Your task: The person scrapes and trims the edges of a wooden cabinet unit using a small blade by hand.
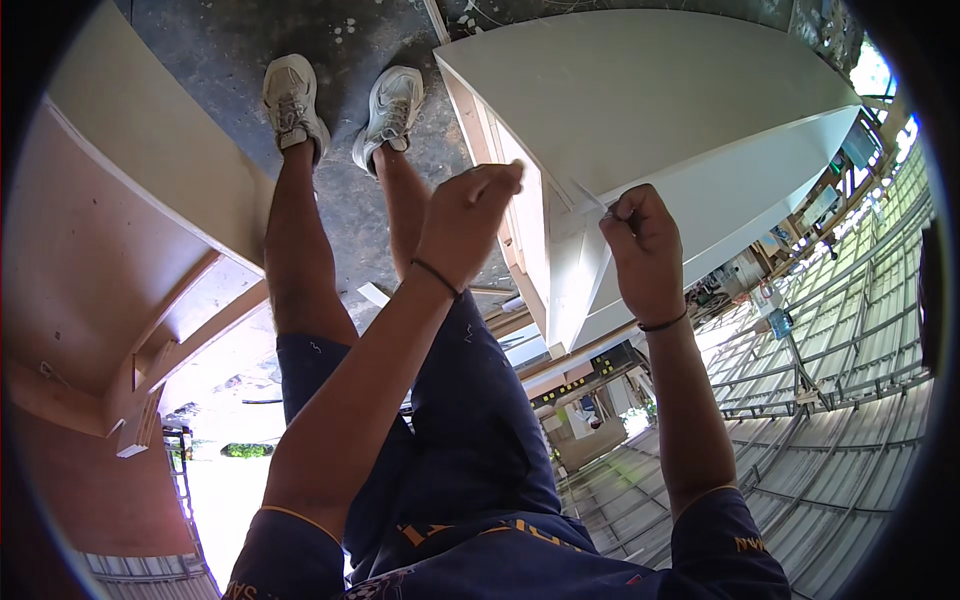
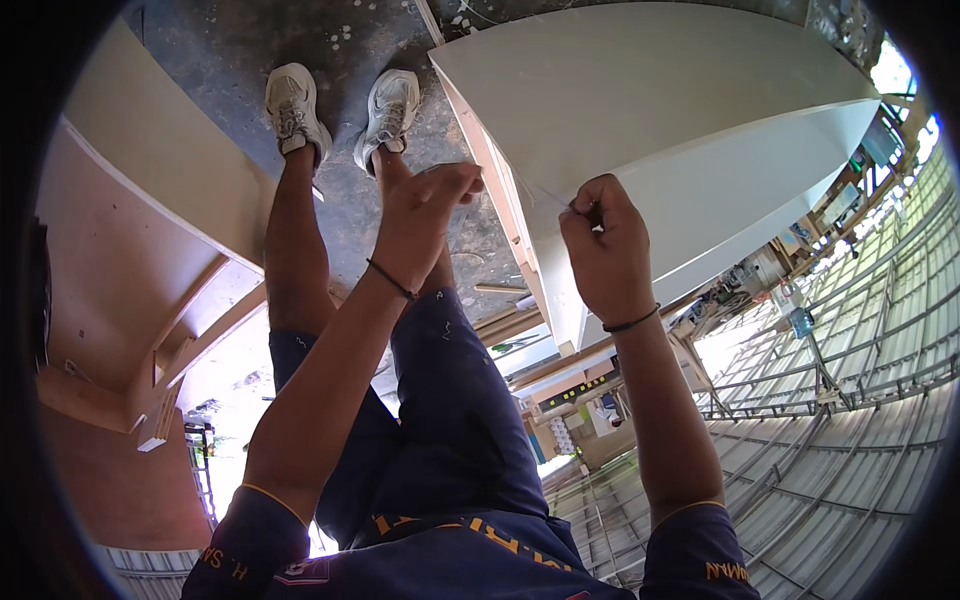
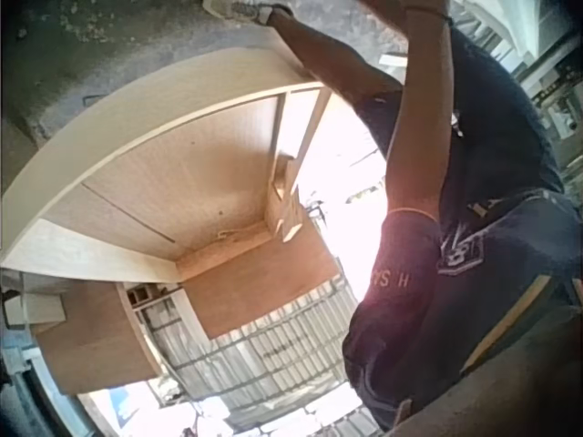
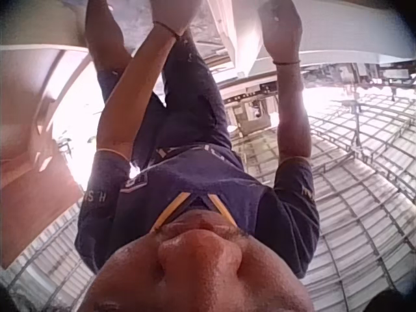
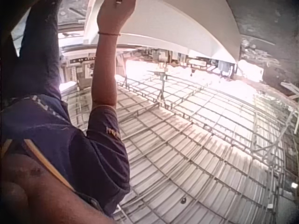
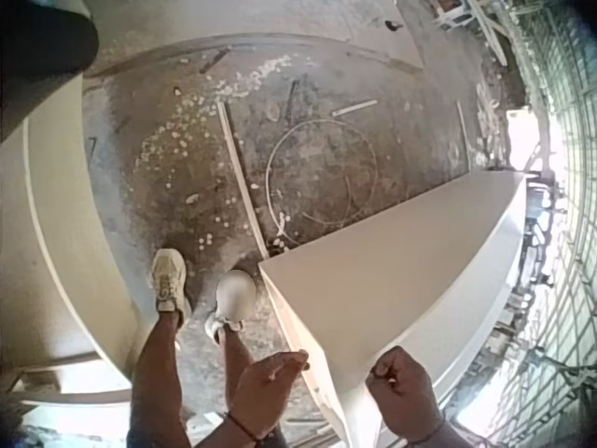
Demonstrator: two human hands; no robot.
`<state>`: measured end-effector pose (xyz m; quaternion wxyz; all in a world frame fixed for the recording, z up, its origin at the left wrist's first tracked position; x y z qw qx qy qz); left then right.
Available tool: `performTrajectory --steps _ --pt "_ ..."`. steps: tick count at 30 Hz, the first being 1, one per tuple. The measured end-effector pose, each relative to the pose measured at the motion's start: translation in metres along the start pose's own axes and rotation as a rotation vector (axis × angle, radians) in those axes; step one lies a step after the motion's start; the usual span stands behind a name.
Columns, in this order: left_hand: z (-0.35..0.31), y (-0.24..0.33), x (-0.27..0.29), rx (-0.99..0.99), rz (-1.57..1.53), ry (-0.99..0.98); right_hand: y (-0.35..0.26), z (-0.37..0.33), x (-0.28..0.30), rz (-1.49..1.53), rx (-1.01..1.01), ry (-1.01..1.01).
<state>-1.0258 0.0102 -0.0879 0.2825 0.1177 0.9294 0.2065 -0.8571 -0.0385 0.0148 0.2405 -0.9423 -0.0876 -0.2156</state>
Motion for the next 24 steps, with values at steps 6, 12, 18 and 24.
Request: performTrajectory --steps 6,12,18,24 --pt "0.02 0.009 -0.02 0.225 -0.025 -0.278 -0.03 -0.002 -0.008 -0.275 0.042 -0.013" --pt "0.029 0.008 -0.027 0.118 -0.12 -0.32 -0.031 -0.003 -0.002 -0.064 0.041 -0.161" --pt "0.036 0.018 -0.033 -0.028 0.008 -0.365 -0.024 0.0 0.008 -0.033 -0.096 -0.166" --pt "0.032 0.023 -0.036 -0.147 0.21 -0.394 -0.015 0.001 0.009 0.017 -0.257 -0.164"
Point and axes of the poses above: each hand's wrist, its own z-axis towards the middle knuckle, its own x-axis out of the back of the hand, y = z × x, the point moved 4 cm from there along z, towards the middle knuckle, and after that the axes turned 10 degrees about -y, right-handed, at the moved point
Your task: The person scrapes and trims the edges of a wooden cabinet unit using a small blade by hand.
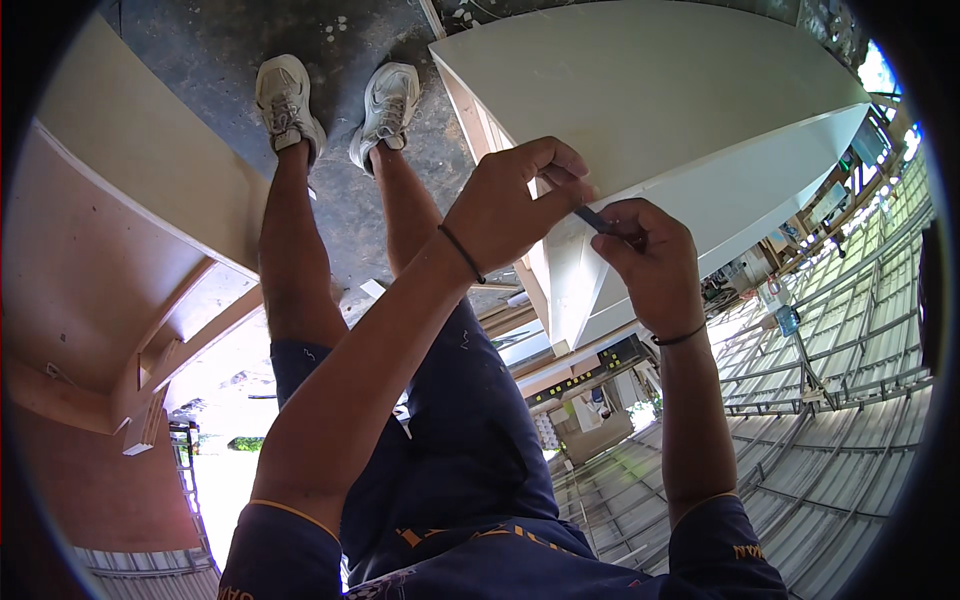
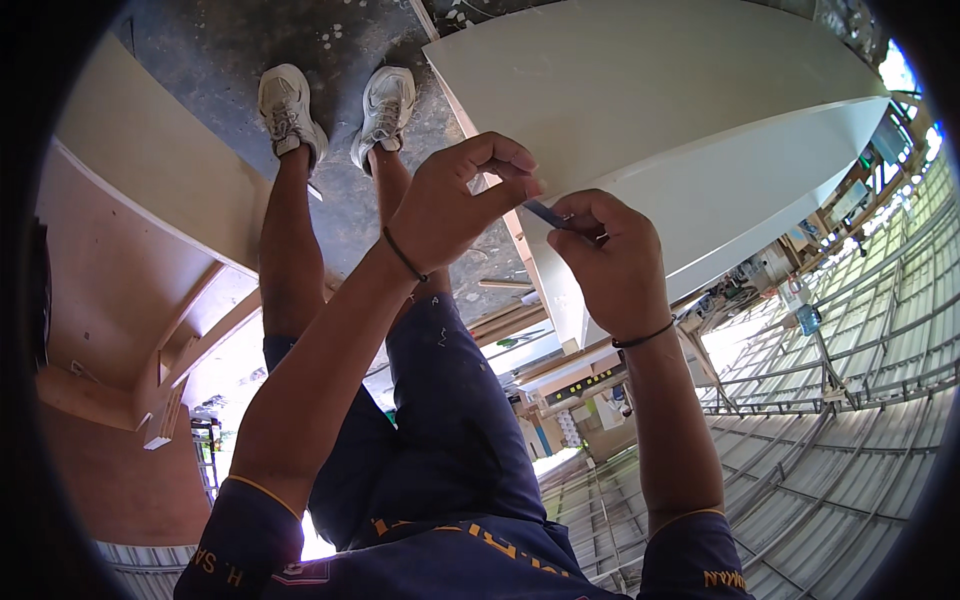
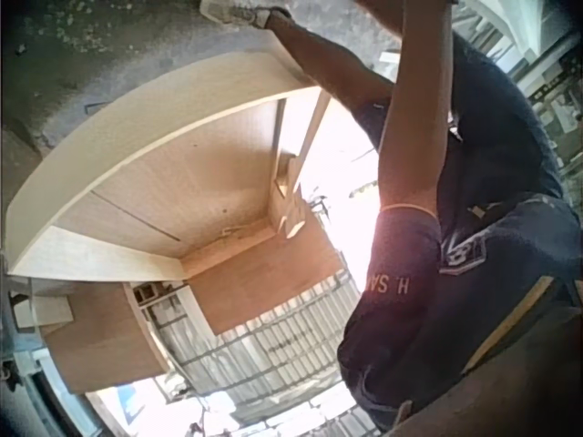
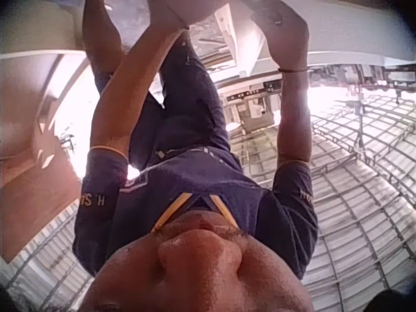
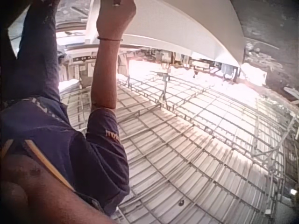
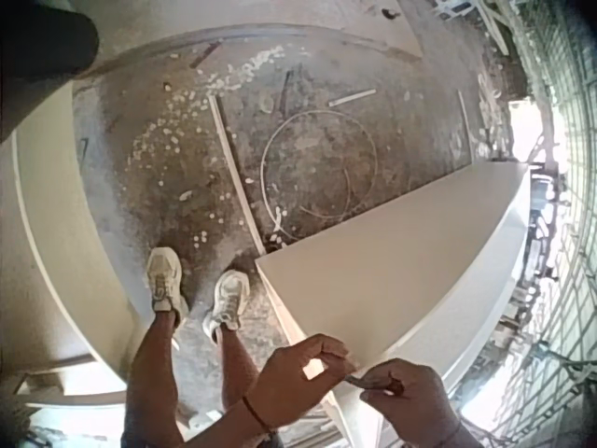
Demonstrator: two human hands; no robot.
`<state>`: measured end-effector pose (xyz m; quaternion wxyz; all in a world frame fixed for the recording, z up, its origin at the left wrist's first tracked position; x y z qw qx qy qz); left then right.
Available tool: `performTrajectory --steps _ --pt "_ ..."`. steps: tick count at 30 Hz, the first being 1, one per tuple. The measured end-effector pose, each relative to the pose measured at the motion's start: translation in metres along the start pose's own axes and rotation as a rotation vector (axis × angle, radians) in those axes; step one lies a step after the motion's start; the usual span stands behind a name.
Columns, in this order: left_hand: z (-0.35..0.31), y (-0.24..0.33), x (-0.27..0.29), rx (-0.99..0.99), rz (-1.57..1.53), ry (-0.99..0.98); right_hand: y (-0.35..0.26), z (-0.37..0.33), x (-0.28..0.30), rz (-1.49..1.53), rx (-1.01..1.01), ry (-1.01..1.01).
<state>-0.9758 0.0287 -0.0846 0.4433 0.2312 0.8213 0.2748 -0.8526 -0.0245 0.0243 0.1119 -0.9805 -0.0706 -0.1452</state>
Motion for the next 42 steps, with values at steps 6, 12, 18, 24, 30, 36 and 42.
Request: performTrajectory --steps 6,12,18,24,30,36,42 --pt "-0.004 0.0 0.004 -0.036 0.06 -0.028 0.001 0.001 -0.001 0.02 -0.033 0.0" --pt "0.001 0.002 0.008 -0.117 0.107 -0.111 0.006 0.002 -0.001 0.048 -0.025 0.012" --pt "0.008 0.011 0.007 -0.2 0.297 -0.151 -0.011 -0.003 -0.004 -0.185 0.098 0.057" --pt "0.007 0.005 0.012 -0.197 0.371 -0.096 -0.018 -0.011 -0.017 -0.507 0.258 0.154" --pt "0.006 -0.021 0.016 -0.103 0.565 0.059 -0.019 -0.012 -0.026 -0.558 0.308 0.184" --pt "0.008 -0.025 0.01 0.105 0.332 -0.134 -0.018 -0.012 -0.026 -0.501 0.301 0.19" --pt "0.006 -0.023 0.012 0.13 0.387 -0.154 -0.018 -0.012 -0.03 -0.487 0.25 0.169"
Point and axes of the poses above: each hand's wrist, its own z-axis towards the middle knuckle, its own x-axis out of the back of the hand, y = z × x, the point moved 4 cm from there along z, towards the middle knuckle, and after that the axes turned 10 degrees about -y, right-handed, at the moved point
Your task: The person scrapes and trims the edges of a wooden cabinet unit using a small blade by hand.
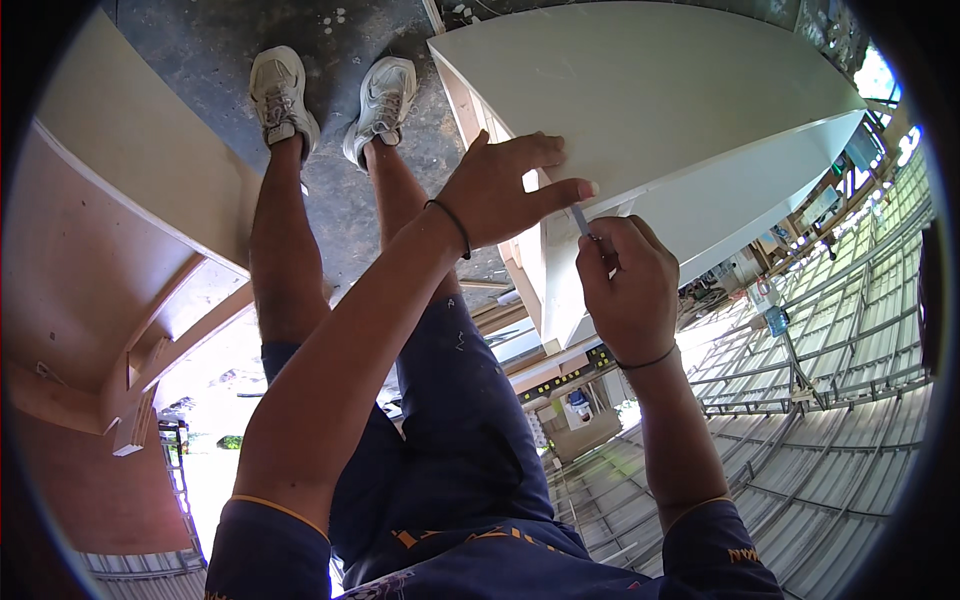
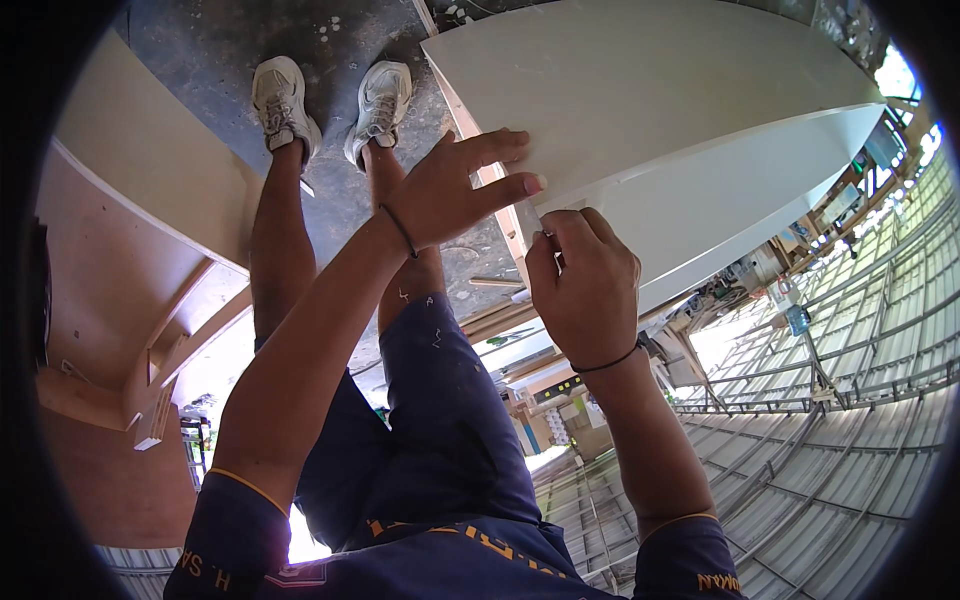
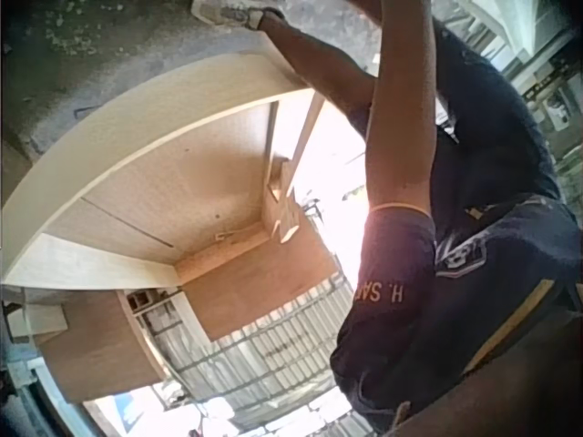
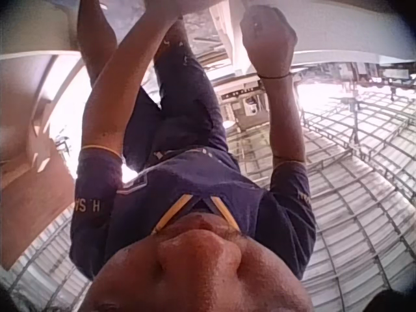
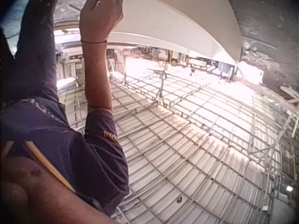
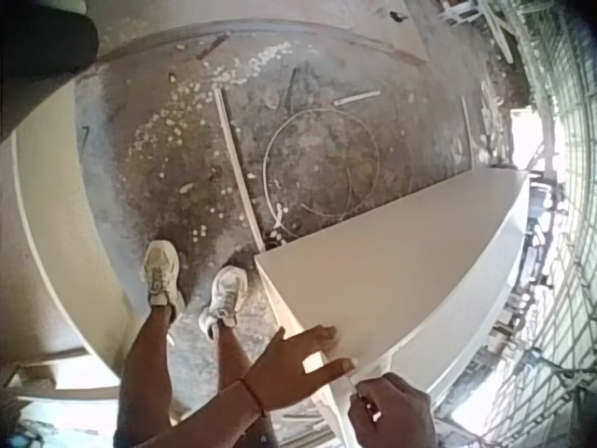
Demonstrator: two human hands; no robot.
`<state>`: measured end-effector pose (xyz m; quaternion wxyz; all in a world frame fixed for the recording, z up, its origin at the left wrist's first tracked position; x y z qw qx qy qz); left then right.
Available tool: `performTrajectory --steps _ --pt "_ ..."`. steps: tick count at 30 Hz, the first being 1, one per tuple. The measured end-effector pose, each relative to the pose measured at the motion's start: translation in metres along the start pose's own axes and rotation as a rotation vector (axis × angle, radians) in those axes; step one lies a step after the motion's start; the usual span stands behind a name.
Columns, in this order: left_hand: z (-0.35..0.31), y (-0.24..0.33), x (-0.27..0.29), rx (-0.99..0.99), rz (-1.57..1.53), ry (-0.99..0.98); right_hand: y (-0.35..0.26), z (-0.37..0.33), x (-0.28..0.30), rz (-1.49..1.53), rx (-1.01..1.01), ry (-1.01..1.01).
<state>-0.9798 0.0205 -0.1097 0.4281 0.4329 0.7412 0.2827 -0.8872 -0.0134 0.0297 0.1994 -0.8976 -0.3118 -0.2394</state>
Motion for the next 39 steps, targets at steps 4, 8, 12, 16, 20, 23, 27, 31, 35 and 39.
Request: performTrajectory --steps 4,8,12,16,20,23,27,31,35,39 --pt "0.001 -0.002 0.0 -0.006 0.019 0.011 -0.001 0.0 0.0 -0.056 0.025 0.021" --pt "0.001 -0.001 0.0 -0.011 0.026 0.013 0.0 0.0 -0.001 -0.06 0.039 0.027" --pt "0.0 0.0 0.001 -0.002 0.025 0.001 -0.002 0.0 -0.005 -0.087 0.045 0.049" --pt "0.0 -0.001 0.0 -0.002 0.026 -0.023 -0.006 0.0 -0.008 -0.185 0.053 0.056" --pt "0.002 -0.003 -0.003 -0.026 0.063 -0.008 -0.007 0.002 -0.01 -0.225 0.044 0.05" --pt "0.001 -0.004 -0.004 -0.028 0.065 -0.014 -0.008 0.004 -0.011 -0.247 0.062 0.032" --pt "0.002 -0.006 -0.003 -0.031 0.054 -0.021 -0.01 0.007 -0.012 -0.271 0.067 0.041" --pt "0.003 -0.009 -0.004 -0.002 0.084 -0.041 -0.01 0.011 -0.014 -0.287 0.071 0.032" --pt "0.005 -0.01 -0.003 0.006 0.064 -0.014 -0.008 0.014 -0.015 -0.313 0.042 0.018" --pt "0.005 -0.009 -0.001 0.016 0.084 -0.037 -0.007 0.016 -0.016 -0.303 0.052 0.048"
Point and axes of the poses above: each hand's wrist, its own z-axis towards the middle knuckle, its own x-axis out of the back of the hand, y = z × x, the point moved 4 cm from there along z, towards the middle knuckle, and after that the axes turned 10 degrees about -y, right-handed, at the moved point
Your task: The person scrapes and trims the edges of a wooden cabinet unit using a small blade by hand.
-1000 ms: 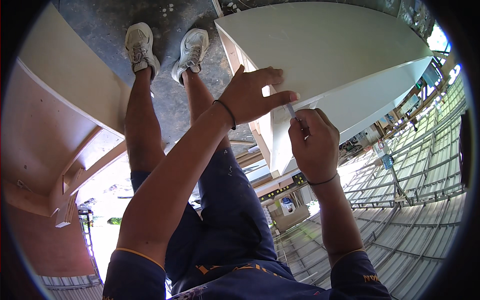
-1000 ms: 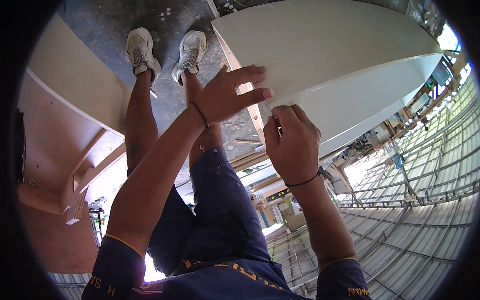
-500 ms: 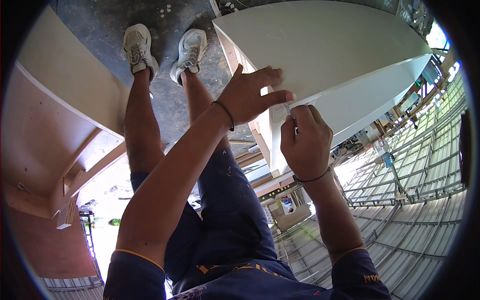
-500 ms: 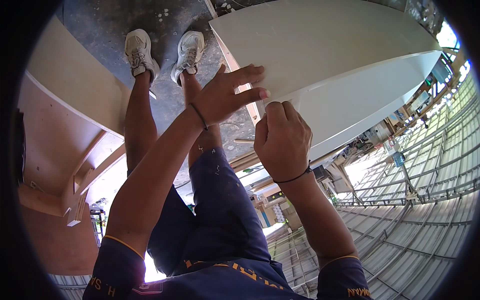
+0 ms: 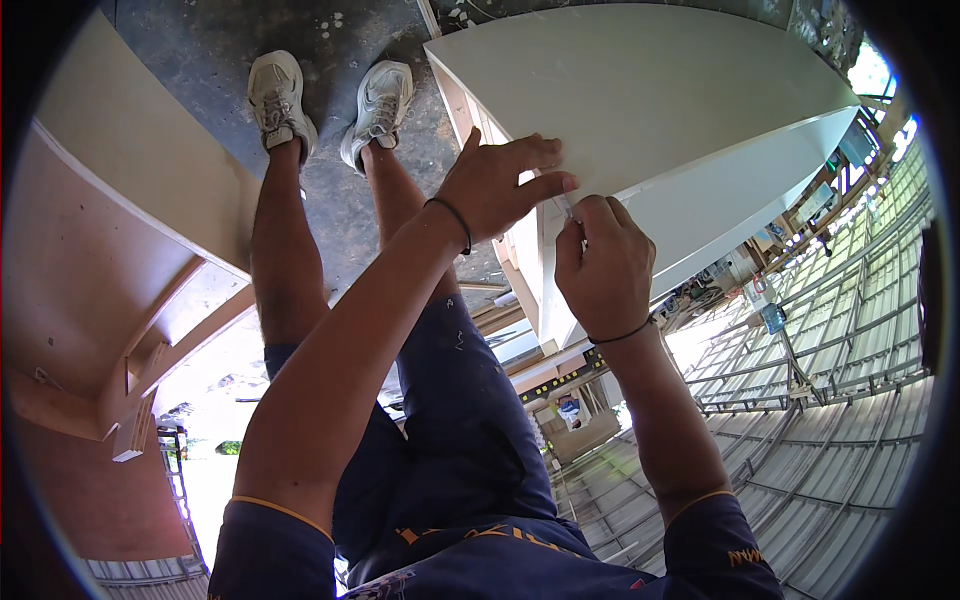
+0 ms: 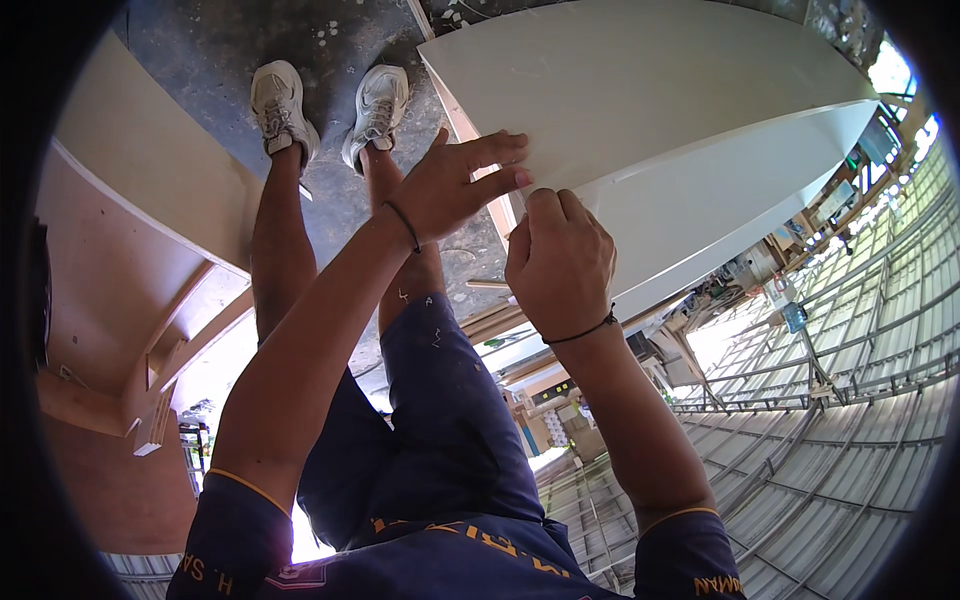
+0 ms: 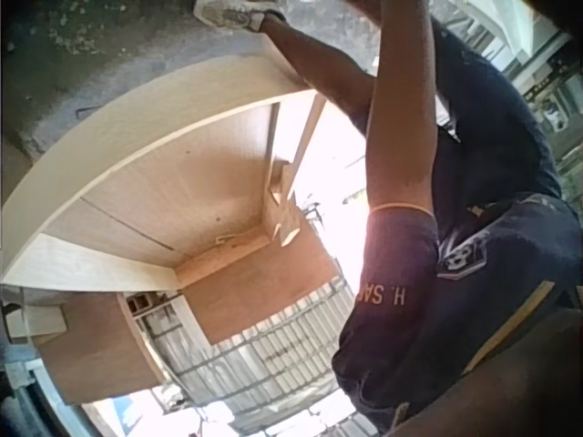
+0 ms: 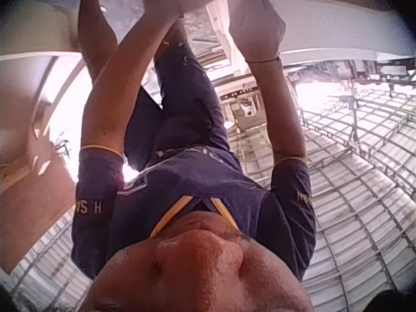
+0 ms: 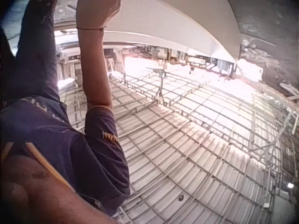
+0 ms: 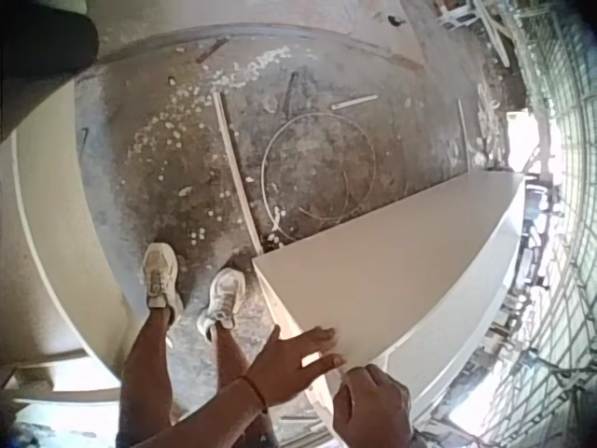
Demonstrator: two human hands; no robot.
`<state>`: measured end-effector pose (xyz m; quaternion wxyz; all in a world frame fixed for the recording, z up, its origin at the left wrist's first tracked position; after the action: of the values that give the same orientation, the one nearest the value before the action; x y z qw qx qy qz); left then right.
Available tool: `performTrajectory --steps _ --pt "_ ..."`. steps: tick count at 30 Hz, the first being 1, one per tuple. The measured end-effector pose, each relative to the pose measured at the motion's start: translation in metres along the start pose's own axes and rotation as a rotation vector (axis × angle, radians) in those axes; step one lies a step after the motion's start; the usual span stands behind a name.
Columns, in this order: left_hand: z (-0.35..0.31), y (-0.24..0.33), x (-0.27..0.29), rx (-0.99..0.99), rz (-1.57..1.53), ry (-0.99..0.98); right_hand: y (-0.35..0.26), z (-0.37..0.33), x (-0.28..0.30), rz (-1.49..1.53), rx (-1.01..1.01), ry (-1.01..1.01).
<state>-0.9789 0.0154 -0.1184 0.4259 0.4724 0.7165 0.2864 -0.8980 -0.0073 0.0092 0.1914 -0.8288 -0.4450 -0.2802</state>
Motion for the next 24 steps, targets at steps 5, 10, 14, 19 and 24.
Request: performTrajectory --steps 5,10,14,19,24 --pt "-0.004 0.005 -0.002 -0.04 -0.068 0.012 0.001 -0.011 0.016 0.149 0.047 0.014" --pt "-0.005 0.001 -0.003 -0.039 -0.055 0.08 0.002 -0.014 0.013 0.12 0.05 0.006" --pt "-0.004 -0.002 -0.004 -0.078 -0.017 0.117 0.002 -0.014 0.014 0.074 0.062 -0.008" --pt "-0.006 -0.003 -0.005 -0.067 -0.019 0.113 0.001 -0.015 0.013 0.072 0.052 -0.016" --pt "-0.004 -0.005 -0.006 -0.076 -0.038 0.107 -0.001 -0.014 0.01 -0.001 0.054 -0.016"
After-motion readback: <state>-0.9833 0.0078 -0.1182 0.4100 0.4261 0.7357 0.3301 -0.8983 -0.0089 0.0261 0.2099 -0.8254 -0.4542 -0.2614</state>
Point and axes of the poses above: each hand's wrist, its own z-axis towards the middle knuckle, its own x-axis out of the back of the hand, y = z × x, the point moved 4 cm from there along z, towards the middle knuckle, and after that the axes turned 10 degrees about -y, right-handed, at the moved point
